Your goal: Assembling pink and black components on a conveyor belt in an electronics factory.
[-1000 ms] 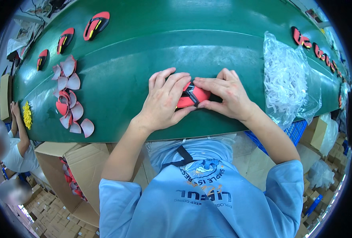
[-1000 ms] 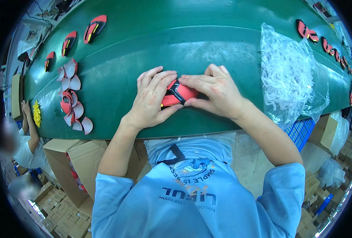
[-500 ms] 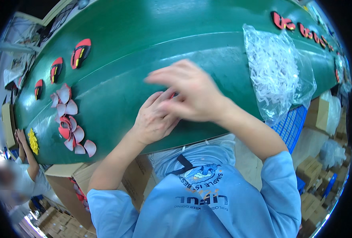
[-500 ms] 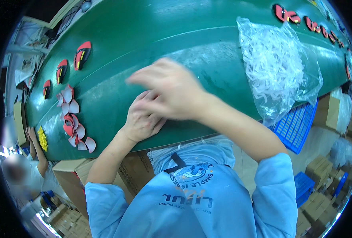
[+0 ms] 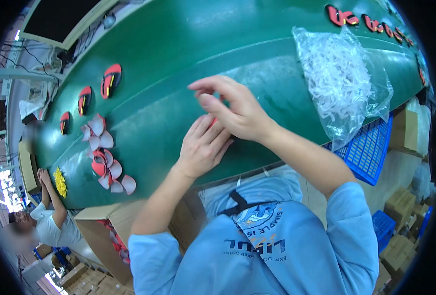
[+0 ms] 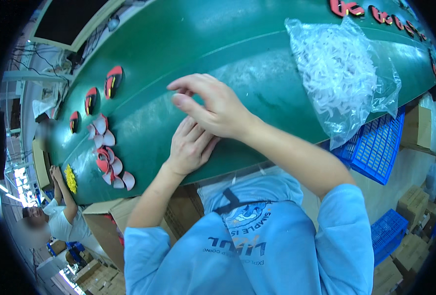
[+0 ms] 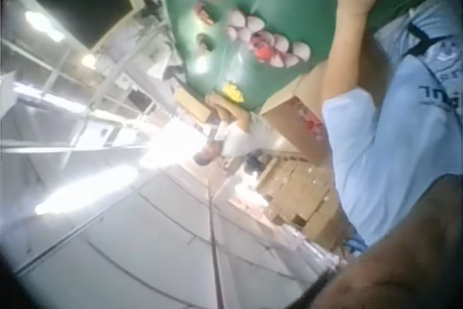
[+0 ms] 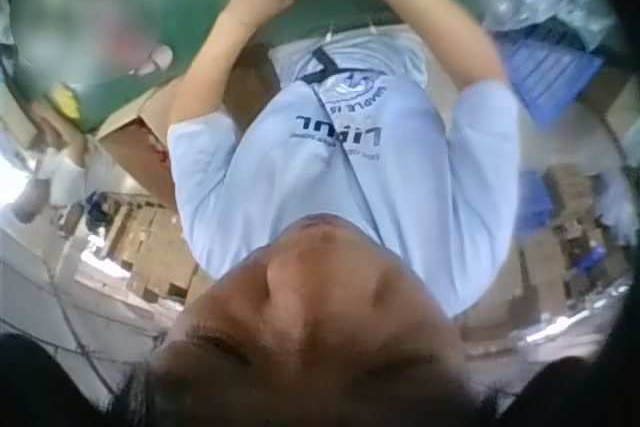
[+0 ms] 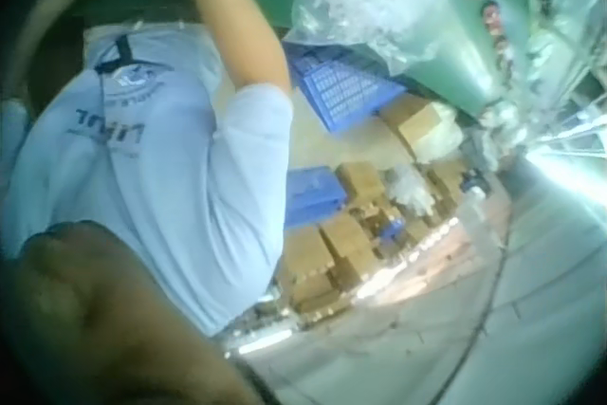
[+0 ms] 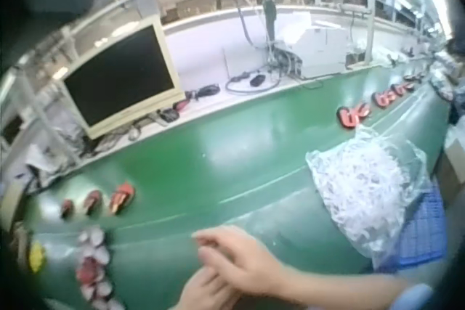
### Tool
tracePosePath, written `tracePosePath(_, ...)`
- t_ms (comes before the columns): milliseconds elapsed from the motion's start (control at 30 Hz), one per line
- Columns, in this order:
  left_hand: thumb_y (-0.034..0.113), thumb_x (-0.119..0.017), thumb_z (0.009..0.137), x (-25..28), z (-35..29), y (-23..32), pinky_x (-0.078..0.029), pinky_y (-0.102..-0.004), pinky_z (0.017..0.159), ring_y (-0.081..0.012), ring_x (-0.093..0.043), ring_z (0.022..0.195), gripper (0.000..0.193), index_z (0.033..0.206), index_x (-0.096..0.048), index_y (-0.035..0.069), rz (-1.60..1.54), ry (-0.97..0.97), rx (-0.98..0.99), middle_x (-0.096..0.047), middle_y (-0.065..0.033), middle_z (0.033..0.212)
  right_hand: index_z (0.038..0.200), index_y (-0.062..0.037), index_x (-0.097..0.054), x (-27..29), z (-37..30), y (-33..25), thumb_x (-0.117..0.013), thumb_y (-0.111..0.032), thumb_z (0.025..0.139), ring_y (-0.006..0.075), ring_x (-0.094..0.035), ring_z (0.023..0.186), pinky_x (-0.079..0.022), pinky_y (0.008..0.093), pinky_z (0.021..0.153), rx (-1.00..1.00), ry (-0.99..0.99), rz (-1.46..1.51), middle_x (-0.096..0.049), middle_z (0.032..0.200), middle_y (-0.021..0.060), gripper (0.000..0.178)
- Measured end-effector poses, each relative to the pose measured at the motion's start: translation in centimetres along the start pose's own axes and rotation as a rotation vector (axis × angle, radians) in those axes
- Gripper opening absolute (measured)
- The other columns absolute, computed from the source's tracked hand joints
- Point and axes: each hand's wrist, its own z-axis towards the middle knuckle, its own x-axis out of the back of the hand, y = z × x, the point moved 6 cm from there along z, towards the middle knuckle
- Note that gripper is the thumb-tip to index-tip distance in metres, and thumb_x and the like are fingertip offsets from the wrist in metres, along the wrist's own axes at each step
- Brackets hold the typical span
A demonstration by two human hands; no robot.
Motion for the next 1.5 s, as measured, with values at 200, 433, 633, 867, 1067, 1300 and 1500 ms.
tracePosePath(200,0.018,-0.079,0.092,3.5,2.4,-8.0,-0.049,-0.0518,0.111,-0.0413,-0.062,0.131,0.055,0.141,-0.065,0.0,0.138,0.183,0.125,-0.065,-0.0221,0.144,0.106,-0.0059,-0.076,6.8,-4.3,-6.0,-0.076,-0.023,0.099,0.0297,-0.071,0.091,-0.056,0.0409,0.084,-0.087,-0.133,0.14,-0.074,0.098,0.0116,0.019)
tracePosePath(433,0.033,-0.079,0.094,1.4,4.3,-14.8,-0.036,-0.0614,0.119,-0.054,-0.043,0.148,0.073,0.154,-0.053,0.0,0.366,0.244,0.373,-0.043,-0.0349,0.162,0.104,-0.0104,-0.078,20.0,3.2,1.2,-0.08,-0.022,0.095,0.0299,-0.072,0.101,-0.052,0.0407,0.094,0.093,0.052,-0.659,-0.078,0.105,0.007,0.015)
tracePosePath(633,0.056,-0.07,0.096,-0.6,7.3,-11.9,-0.021,-0.0688,0.124,-0.0491,-0.027,0.16,0.082,0.158,-0.052,0.006,0.39,0.0,0.525,-0.032,-0.0287,0.171,0.14,-0.007,-0.069,42.7,3.8,18.2,-0.067,-0.048,0.103,0.0351,-0.069,0.125,-0.053,0.0457,0.107,-0.386,0.298,-1.269,-0.073,0.134,0.0197,0.055)
tracePosePath(867,0.052,-0.072,0.097,0.4,7.3,-14.2,-0.027,-0.0635,0.125,-0.0481,-0.031,0.158,0.071,0.147,-0.06,0.002,0.282,0.292,0.559,-0.035,-0.0291,0.169,0.145,-0.0139,-0.052,51.8,1.6,30.7,-0.074,-0.042,0.098,0.0474,-0.068,0.121,-0.053,0.0537,0.1,-0.511,0.225,-1.293,-0.072,0.129,0.0244,0.059)
tracePosePath(1067,0.023,-0.081,0.095,1.6,3.5,-4.9,-0.046,-0.0468,0.117,-0.038,-0.058,0.14,0.064,0.149,-0.058,0.0,-0.517,0.162,0.591,-0.057,-0.0233,0.155,0.14,-0.003,-0.06,33.0,6.4,11.7,-0.086,-0.032,0.087,0.0321,-0.076,0.107,-0.06,0.0416,0.087,-0.157,0.295,-0.695,-0.073,0.126,0.0191,0.065)
tracePosePath(1300,0.028,-0.06,0.11,-1.6,2.3,-2.8,-0.05,-0.0394,0.112,-0.0234,-0.064,0.128,0.063,0.161,-0.035,0.001,-1.204,0.484,0.824,-0.06,-0.015,0.146,0.127,-0.0121,-0.073,5.6,-4.3,-4.2,-0.082,-0.026,0.089,0.0322,-0.073,0.102,-0.06,0.0416,0.091,0.1,-0.272,-0.602,-0.075,0.122,0.015,0.042)
tracePosePath(1500,0.012,-0.065,0.104,0.1,1.4,-6.0,-0.055,-0.0337,0.101,-0.0193,-0.07,0.114,0.038,0.139,-0.061,-0.004,-0.882,-0.033,0.796,-0.074,-0.0131,0.125,0.108,-0.0069,-0.081,24.2,-6.2,-2.2,-0.077,-0.016,0.093,0.0266,-0.076,0.076,-0.06,0.0351,0.068,-0.24,0.23,-0.73,-0.079,0.097,0.0131,0.018)
